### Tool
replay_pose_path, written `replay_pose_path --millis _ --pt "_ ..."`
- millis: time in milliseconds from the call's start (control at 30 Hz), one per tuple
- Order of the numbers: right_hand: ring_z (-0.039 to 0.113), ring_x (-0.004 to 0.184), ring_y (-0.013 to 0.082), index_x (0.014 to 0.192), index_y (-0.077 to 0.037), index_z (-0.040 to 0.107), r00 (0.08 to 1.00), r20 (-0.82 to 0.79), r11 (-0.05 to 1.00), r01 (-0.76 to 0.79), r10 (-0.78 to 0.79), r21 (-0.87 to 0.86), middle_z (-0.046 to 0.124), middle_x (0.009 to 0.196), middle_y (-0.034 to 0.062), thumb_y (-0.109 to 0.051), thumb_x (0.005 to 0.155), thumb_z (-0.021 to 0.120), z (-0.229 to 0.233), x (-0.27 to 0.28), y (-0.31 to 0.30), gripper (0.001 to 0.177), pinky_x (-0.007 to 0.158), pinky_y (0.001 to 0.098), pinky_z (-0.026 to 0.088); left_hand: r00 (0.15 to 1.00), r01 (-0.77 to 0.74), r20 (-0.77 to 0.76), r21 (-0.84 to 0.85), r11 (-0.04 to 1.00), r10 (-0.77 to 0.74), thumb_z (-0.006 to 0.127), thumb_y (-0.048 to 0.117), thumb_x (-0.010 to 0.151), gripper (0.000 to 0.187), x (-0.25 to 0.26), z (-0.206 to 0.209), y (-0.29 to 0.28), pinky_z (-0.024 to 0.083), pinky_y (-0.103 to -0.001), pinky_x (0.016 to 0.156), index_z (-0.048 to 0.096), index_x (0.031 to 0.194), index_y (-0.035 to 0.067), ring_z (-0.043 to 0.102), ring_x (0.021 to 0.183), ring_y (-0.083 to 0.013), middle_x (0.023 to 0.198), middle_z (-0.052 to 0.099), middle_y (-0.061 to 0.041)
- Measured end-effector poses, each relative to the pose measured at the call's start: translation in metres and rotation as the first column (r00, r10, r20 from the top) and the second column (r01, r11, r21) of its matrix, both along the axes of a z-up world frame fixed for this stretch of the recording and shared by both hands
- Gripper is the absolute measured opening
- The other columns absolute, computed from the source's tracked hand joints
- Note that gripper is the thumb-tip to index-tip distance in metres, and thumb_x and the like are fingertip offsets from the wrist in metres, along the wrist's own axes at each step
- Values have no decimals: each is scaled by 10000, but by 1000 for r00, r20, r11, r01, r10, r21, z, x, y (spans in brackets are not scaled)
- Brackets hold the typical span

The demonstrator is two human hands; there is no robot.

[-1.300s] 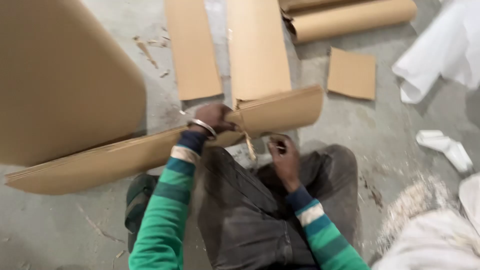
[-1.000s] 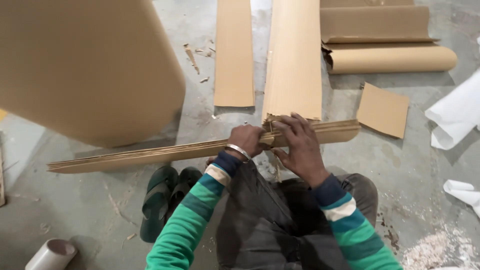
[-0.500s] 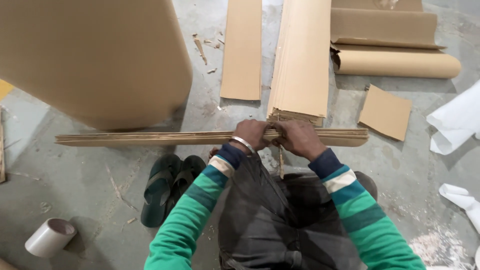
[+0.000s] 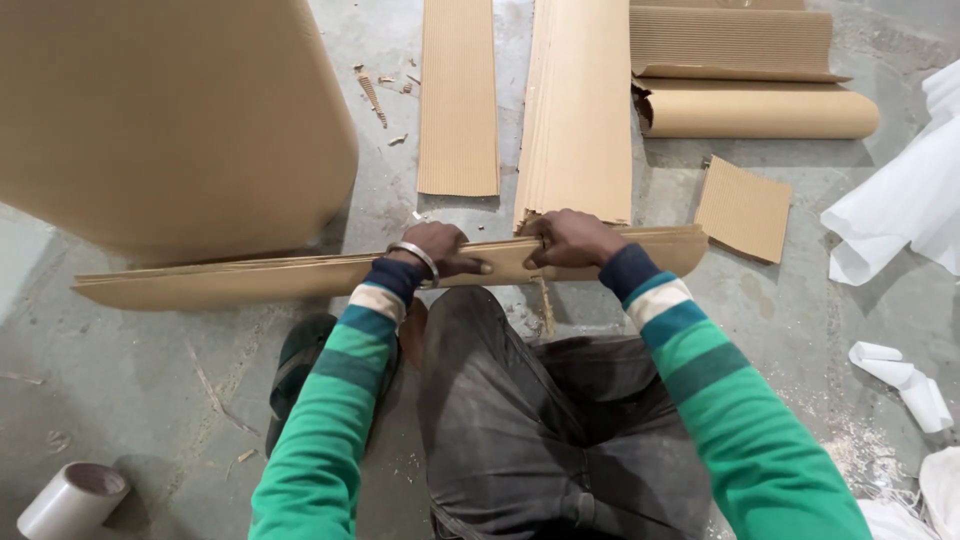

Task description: The person cuts and organizes corrugated cardboard sheets for packaging while sitting on the floor.

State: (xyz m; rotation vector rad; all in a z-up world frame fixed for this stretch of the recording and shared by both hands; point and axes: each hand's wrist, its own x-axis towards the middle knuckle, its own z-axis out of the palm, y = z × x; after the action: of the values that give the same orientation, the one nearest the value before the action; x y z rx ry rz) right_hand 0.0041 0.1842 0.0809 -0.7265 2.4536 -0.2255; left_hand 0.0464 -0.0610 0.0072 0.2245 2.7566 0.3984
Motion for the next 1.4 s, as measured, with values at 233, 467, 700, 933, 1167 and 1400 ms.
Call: replay_pose_path --millis 233,467,700,933,1167,1400 --pt "716 1002 339 1196 -106 750 986 -76 986 -141 147 86 760 1049 148 -617 778 794 -11 -20 -19 663 861 456 554 990 -11 141 103 995 -3 666 873 619 846 -16 4 -10 545 -490 768 796 892 83 733 822 -348 821 751 -172" --pt "712 965 353 1255 -194 712 974 -145 984 -177 172 -21 763 999 137 -517 733 805 -5 -12 -32 621 837 460 548 990 10 136 147 989 -30 725 832 589 821 -12 10 -18 539 -497 747 799 920 85 724 809 -348 806 742 -167" --pt "721 908 343 1225 -150 716 969 -88 971 -235 231 -36 754 957 124 -649 741 784 14 -4 -38 699 787 439 556 994 108 1 101 989 -108 708 870 599 857 7 17 -19 555 -490 742 791 876 63 716 793 -371 786 732 -179" --pt "744 851 312 1181 -92 769 968 118 969 -233 222 87 798 933 143 -624 812 718 32 -7 -51 649 791 447 561 993 61 89 127 990 -73 720 847 618 847 21 32 -21 549 -481 719 780 862 38 718 746 -357 742 719 -170" --pt "711 1035 252 1283 -79 720 902 359 969 -245 238 -25 771 1166 111 -572 790 767 -16 -51 -63 699 925 388 529 963 -164 259 361 918 71 768 742 619 779 17 16 -31 521 -436 658 815 961 44 712 723 -279 761 739 -141" --pt "673 1124 256 1347 -81 687 844 506 975 -220 176 28 747 1242 119 -529 739 776 -55 -80 -67 760 967 385 510 986 -153 111 326 933 123 733 722 744 693 29 29 -18 546 -419 763 795 981 73 725 836 -288 851 755 -123"
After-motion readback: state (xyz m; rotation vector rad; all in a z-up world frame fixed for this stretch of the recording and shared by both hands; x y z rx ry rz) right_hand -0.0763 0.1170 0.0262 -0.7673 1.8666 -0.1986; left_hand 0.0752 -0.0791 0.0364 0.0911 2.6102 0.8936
